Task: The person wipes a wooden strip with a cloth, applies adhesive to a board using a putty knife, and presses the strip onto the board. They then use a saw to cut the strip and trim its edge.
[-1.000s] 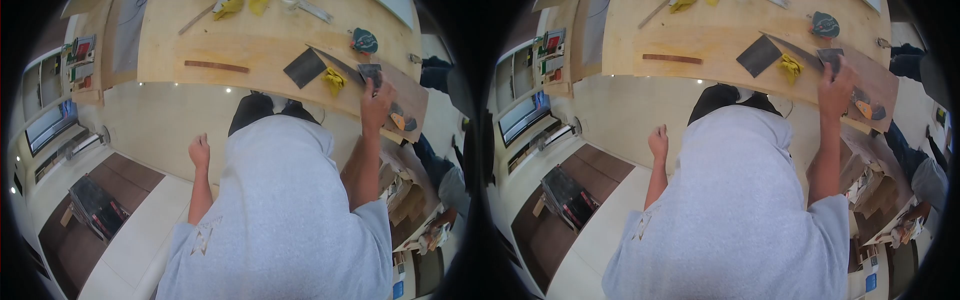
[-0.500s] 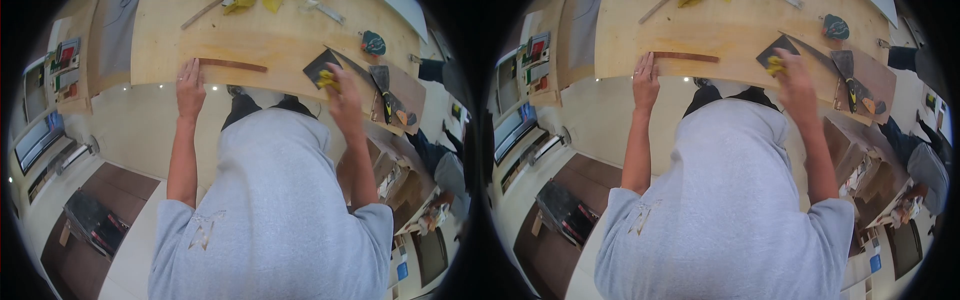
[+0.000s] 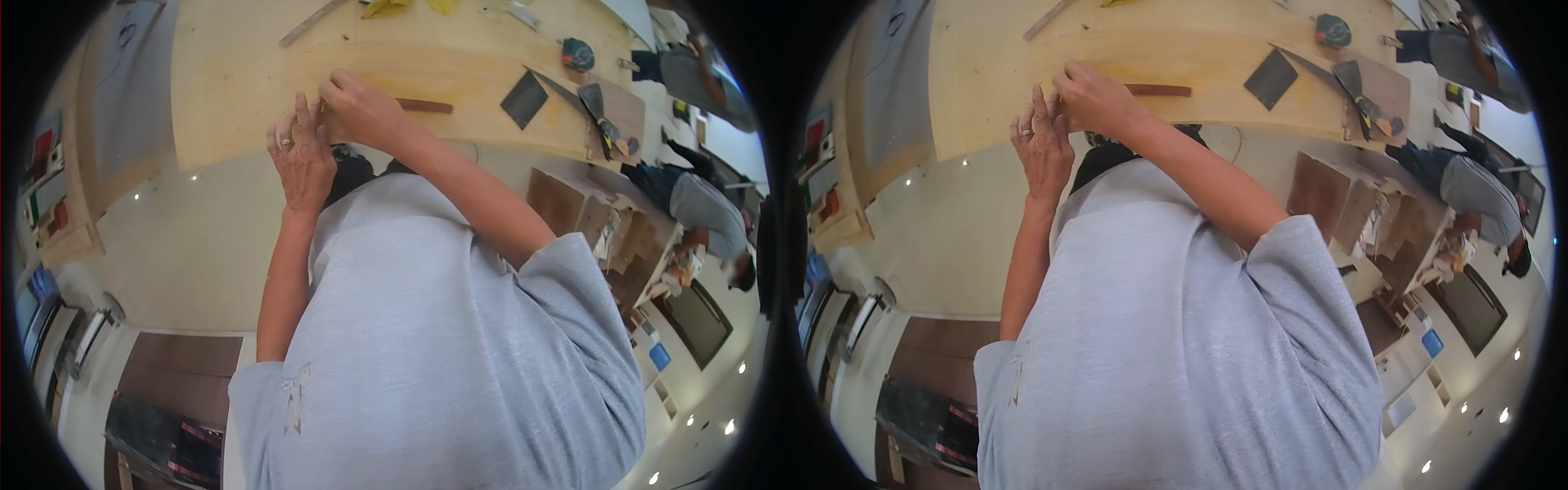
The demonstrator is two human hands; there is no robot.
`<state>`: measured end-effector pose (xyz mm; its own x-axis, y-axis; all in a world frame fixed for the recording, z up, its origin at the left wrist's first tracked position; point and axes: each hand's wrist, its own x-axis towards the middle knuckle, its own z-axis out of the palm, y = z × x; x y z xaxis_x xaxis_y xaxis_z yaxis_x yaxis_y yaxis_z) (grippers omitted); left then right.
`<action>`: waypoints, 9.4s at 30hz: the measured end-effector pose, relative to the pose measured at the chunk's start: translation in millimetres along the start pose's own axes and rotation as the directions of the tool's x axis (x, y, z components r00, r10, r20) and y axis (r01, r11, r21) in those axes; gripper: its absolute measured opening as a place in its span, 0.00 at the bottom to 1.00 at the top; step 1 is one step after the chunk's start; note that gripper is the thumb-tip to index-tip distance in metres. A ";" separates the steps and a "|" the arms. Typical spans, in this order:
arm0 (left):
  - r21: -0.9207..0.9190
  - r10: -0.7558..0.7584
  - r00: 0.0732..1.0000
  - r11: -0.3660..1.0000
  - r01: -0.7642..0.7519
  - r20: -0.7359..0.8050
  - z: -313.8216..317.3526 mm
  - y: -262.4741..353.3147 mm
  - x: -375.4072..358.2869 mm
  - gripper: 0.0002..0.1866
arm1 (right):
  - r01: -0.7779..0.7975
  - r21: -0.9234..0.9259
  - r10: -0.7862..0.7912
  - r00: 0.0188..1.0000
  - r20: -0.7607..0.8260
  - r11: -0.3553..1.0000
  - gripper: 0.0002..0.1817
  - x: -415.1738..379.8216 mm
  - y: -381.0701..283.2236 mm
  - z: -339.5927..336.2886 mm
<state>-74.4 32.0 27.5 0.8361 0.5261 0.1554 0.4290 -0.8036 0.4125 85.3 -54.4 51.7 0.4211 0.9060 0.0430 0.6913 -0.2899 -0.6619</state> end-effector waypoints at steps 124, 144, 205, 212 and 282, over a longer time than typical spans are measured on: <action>-0.934 -0.380 0.861 -0.025 0.355 0.337 -182.5 -52.7 -68.5 0.14 | -0.225 0.441 0.213 0.974 0.077 0.869 0.18 -21.1 -96.2 -39.7; -0.895 -0.459 0.874 0.306 0.325 0.160 -161.0 171.3 -106.5 0.11 | -0.174 0.985 0.208 0.963 0.169 0.008 0.08 -143.0 -77.4 -138.3; -0.654 -0.666 0.699 0.409 0.636 0.263 -8.3 -17.1 -18.8 0.23 | -0.251 -0.209 0.257 0.966 0.003 0.945 0.20 58.1 48.6 -72.9; -0.702 -0.649 0.738 0.438 0.561 0.185 -4.1 -17.9 -25.5 0.19 | -0.347 -0.270 0.377 0.924 0.068 0.898 0.17 55.2 59.7 -58.4; -0.807 -0.680 0.481 -0.297 0.511 0.554 -28.4 -48.8 -31.9 0.22 | 0.318 0.140 -0.246 0.323 0.914 0.938 0.06 207.3 -50.9 36.4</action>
<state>-131.8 62.3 27.9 0.2997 0.6449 -0.7030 0.0241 0.7316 0.6813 116.1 159.4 67.0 -0.5704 0.6461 -0.5072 0.7003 0.0597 -0.7114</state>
